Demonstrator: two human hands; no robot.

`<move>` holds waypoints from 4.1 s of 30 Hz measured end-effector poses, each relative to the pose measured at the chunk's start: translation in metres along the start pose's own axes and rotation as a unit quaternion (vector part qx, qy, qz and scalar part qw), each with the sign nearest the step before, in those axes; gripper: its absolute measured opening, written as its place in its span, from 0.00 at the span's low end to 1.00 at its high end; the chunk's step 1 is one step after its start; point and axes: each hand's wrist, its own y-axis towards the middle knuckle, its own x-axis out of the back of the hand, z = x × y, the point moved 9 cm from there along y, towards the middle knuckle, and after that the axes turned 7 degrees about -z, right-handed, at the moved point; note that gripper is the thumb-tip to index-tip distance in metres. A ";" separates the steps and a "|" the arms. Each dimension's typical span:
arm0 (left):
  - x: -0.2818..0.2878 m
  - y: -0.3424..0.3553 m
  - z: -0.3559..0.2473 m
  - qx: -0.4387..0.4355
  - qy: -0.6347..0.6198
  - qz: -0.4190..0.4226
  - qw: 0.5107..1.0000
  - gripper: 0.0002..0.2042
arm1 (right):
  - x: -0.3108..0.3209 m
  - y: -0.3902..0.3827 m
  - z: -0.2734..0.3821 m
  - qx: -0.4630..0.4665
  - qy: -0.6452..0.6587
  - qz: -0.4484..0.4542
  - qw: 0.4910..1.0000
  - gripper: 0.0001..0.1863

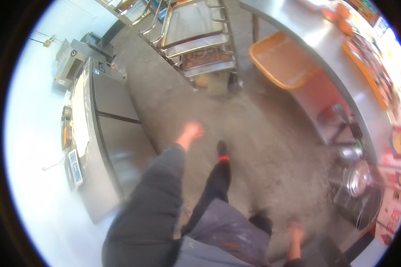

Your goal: The person cuts circular pieces from a sheet of dough using a round cutter, then places the cut dough pieces into a commercial oven. Later, the person removes a tray of baked buns from the oven using tongs and an oven mitt.

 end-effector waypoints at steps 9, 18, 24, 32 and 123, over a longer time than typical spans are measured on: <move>-0.119 0.398 -0.041 0.019 -0.509 0.085 0.856 0.20 | -0.197 -0.017 0.061 -0.133 -0.127 -0.076 0.980 0.08; -0.071 0.572 -0.088 -0.056 -0.215 0.199 0.955 0.15 | -0.263 0.036 0.104 -0.127 -0.258 -0.103 0.952 0.17; -0.026 0.473 -0.159 -0.397 0.240 0.053 0.884 0.24 | -0.274 0.302 0.271 0.040 -0.188 -0.144 0.971 0.14; 0.040 0.252 -0.169 -0.277 0.087 -0.141 0.947 0.24 | -0.251 0.624 0.432 0.081 -0.209 -0.327 0.918 0.38; -0.443 -1.324 0.396 -0.755 0.028 0.390 -0.527 0.09 | 0.106 -0.553 -0.089 -0.146 0.609 -0.588 0.512 0.23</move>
